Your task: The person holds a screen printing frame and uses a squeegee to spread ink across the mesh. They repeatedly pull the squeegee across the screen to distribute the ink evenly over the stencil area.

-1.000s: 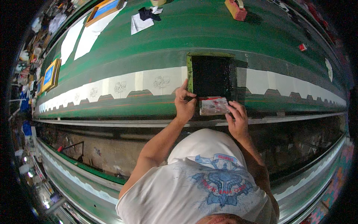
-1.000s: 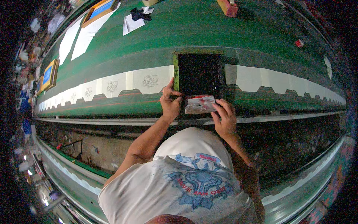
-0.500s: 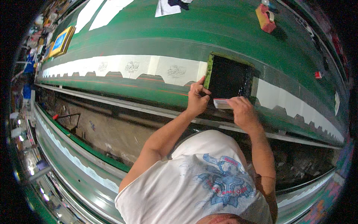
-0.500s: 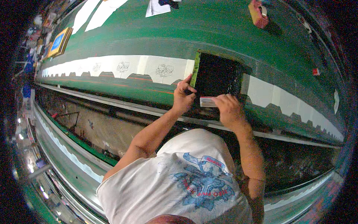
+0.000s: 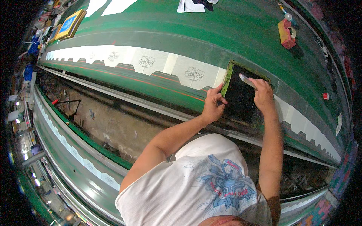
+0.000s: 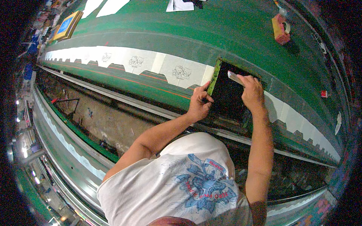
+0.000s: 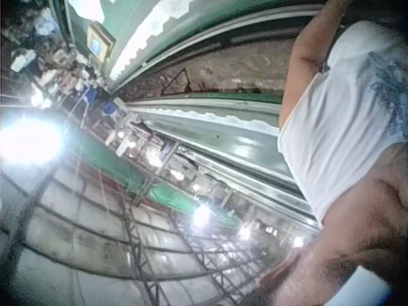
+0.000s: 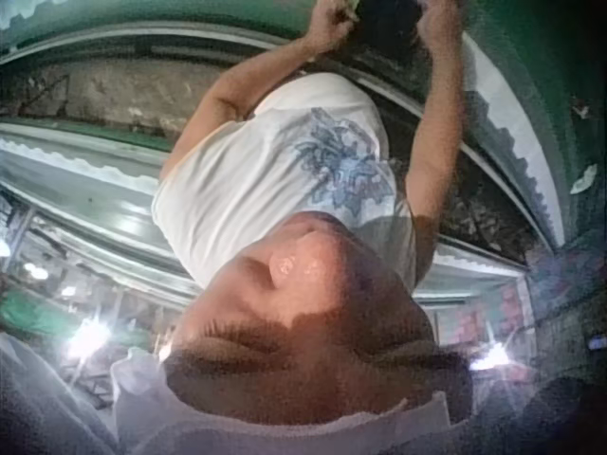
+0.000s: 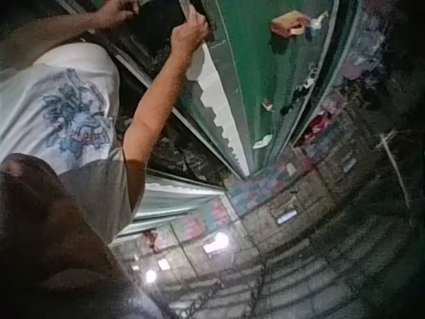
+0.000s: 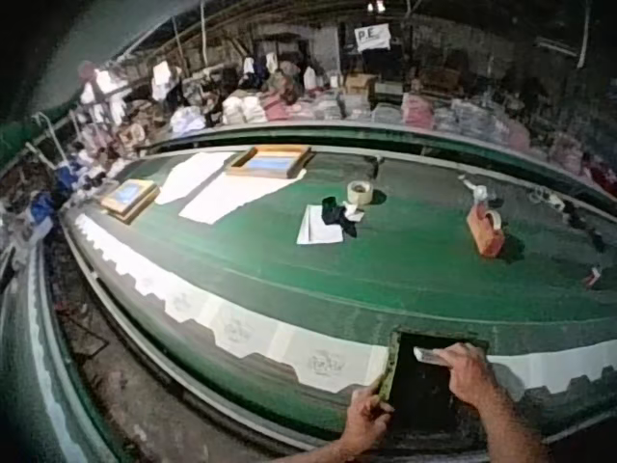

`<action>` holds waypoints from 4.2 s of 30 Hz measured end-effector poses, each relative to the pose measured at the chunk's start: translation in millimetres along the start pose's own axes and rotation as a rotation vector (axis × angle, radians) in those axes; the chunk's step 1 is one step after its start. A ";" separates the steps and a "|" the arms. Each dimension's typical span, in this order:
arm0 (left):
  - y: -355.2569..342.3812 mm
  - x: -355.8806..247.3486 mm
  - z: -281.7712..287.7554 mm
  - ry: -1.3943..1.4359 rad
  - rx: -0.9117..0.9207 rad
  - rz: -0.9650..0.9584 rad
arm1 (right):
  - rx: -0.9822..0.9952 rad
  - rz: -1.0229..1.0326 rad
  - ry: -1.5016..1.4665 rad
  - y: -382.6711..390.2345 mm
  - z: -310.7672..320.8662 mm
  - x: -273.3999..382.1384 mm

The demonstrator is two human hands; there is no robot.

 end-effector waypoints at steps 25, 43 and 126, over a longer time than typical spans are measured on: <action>-2.8 2.6 -0.6 -0.005 -0.007 -0.075 | -0.204 -0.113 -0.217 165.3 -23.1 54.6; 18.2 -58.5 -170.1 -0.076 -0.001 -0.193 | -0.460 -0.443 -0.585 289.1 11.1 -129.0; 57.6 -106.3 -468.5 -0.001 -0.005 -0.132 | -0.184 0.085 -0.070 368.7 136.7 -348.1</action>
Point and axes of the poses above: each hand's wrist, its own y-axis away from the middle knuckle, its own z-axis out of the back of the hand, x = y × z, the point moved 1 cm from there along -y, towards the middle knuckle, and after that the axes turned 5 degrees about -z, right-handed, at the moved point
